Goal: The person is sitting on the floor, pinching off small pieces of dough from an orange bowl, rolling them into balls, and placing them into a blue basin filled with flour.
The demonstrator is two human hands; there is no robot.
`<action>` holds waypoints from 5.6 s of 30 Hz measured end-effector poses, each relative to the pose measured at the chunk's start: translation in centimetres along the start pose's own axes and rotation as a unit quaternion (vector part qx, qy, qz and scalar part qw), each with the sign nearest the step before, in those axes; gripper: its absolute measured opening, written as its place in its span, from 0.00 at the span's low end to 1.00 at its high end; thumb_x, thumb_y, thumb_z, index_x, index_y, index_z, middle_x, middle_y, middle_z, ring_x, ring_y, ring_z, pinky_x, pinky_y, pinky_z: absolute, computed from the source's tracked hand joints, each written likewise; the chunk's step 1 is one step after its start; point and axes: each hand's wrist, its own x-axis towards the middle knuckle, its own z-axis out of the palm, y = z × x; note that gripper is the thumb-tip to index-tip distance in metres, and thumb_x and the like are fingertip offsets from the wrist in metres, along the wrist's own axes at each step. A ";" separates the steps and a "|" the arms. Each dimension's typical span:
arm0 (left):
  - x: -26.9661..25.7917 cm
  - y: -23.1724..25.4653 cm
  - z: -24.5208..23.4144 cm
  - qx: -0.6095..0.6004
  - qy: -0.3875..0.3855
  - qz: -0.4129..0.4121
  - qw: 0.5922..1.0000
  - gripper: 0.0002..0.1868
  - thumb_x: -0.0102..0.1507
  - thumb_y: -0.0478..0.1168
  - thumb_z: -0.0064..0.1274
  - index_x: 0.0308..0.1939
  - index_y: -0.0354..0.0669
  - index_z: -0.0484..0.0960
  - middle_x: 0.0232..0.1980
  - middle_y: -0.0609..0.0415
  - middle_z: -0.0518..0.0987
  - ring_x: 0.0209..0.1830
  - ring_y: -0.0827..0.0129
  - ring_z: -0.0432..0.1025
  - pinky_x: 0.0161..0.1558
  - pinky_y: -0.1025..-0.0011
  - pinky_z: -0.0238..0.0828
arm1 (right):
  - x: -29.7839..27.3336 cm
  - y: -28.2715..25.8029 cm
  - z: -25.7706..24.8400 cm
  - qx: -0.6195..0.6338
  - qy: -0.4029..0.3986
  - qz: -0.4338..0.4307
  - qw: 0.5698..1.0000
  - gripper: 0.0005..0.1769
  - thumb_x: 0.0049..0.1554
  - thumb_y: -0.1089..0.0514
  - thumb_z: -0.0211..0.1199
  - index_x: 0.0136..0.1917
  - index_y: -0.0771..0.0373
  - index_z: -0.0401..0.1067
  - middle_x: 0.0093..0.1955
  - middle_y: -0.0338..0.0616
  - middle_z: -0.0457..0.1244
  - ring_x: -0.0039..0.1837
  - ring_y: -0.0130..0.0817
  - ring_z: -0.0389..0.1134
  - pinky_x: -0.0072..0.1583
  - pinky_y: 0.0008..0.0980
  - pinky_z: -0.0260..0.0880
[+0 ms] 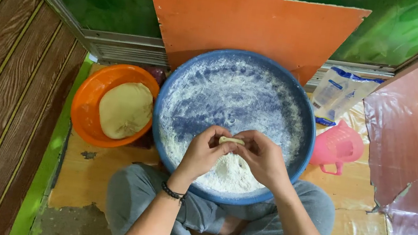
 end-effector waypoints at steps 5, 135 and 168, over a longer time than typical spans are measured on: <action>-0.4 1.3 -0.1 -0.015 0.027 -0.014 0.999 0.12 0.63 0.40 0.65 0.44 0.36 0.84 0.34 0.43 0.85 0.34 0.67 0.81 0.38 0.72 0.83 | 0.1 0.7 0.1 0.088 -0.010 0.041 0.995 0.16 0.59 0.58 0.69 0.59 0.64 0.77 0.41 0.50 0.73 0.47 0.33 0.74 0.55 0.40 0.77; -0.5 2.9 3.1 -0.161 0.107 -0.032 0.981 0.24 0.69 0.45 0.53 0.64 0.31 0.76 0.57 0.32 0.81 0.55 0.51 0.78 0.56 0.54 0.78 | -0.7 -2.2 -0.1 -0.201 0.053 -0.293 0.933 0.12 0.56 0.62 0.69 0.55 0.55 0.81 0.58 0.42 0.71 0.62 0.41 0.74 0.59 0.39 0.76; -9.5 -25.4 -13.9 -0.162 0.215 -0.314 0.911 0.35 0.72 0.47 0.29 0.28 0.18 0.82 0.26 0.32 0.82 0.24 0.50 0.74 0.29 0.64 0.69 | -1.2 5.7 -1.1 0.266 -0.024 0.074 0.961 0.22 0.59 0.65 0.63 0.66 0.71 0.70 0.48 0.50 0.68 0.47 0.34 0.67 0.50 0.34 0.72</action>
